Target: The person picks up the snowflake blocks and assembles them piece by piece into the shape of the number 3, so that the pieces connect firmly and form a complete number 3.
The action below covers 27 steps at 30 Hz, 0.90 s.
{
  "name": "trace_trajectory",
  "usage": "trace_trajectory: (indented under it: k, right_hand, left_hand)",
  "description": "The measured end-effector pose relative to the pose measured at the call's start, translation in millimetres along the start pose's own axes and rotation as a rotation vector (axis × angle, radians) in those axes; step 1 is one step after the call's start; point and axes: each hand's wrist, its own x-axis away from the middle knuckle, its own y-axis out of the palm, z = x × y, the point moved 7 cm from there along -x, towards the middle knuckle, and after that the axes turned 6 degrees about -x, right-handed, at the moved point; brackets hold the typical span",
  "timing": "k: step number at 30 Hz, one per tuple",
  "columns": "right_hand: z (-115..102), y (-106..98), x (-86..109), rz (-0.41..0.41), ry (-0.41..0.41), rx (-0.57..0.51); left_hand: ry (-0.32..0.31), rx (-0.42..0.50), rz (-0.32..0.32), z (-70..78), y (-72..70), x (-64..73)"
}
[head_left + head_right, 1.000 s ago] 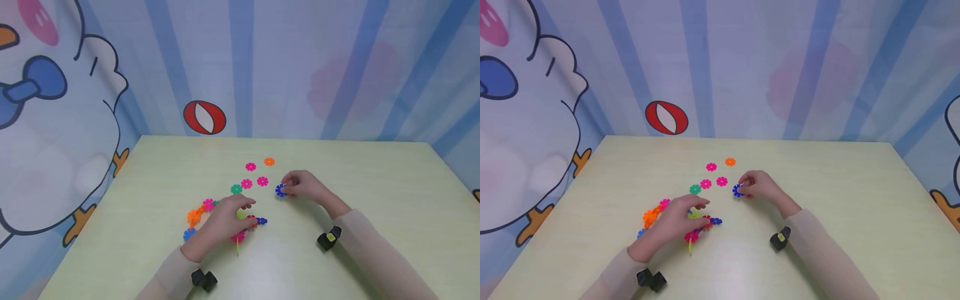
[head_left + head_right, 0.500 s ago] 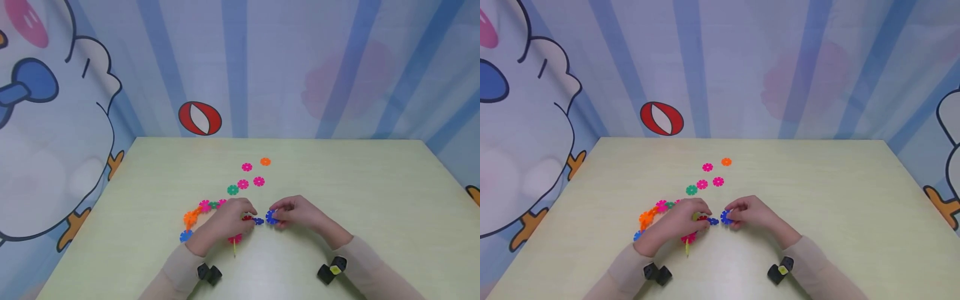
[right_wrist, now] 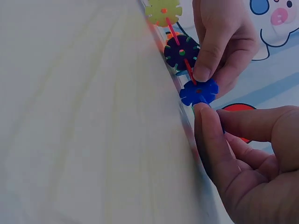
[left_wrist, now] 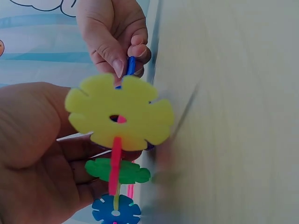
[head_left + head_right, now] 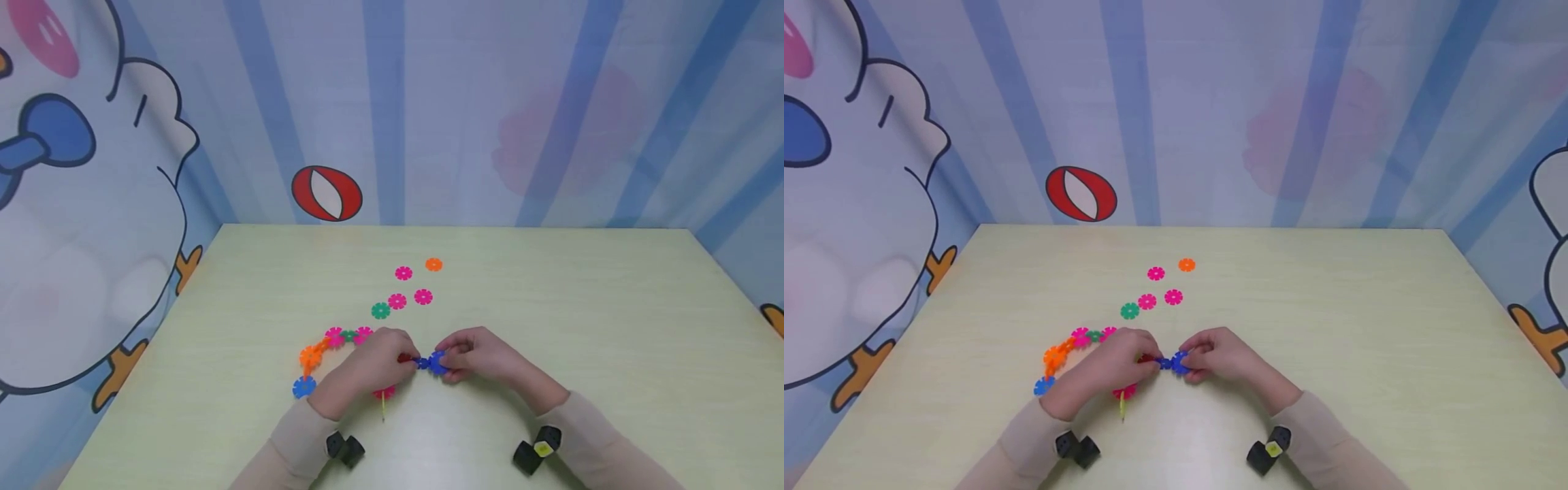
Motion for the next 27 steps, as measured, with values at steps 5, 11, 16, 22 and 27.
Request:
trace_trajectory:
  k: [5,11,16,22,27]
  right_hand:
    - [1,4,-0.7,0.014,0.008,-0.034]
    - [3,8,-1.8,0.041,0.023,-0.088]
    - [4,9,-3.1,0.064,0.035,-0.107]
    - [3,13,-4.8,0.087,0.035,-0.118]
    - [4,14,-6.9,0.111,0.038,-0.145]
  left_hand:
    - [0.016,-0.002,0.037,0.1,-2.1,1.9]
    - [0.02,0.027,0.081,-2.6,-3.3,3.3]
    - [0.016,0.044,0.1,-4.4,-4.1,3.2]
    - [-0.002,0.062,0.115,-7.0,-4.6,4.1]
    - [-0.01,0.085,0.143,-7.8,-7.6,5.5]
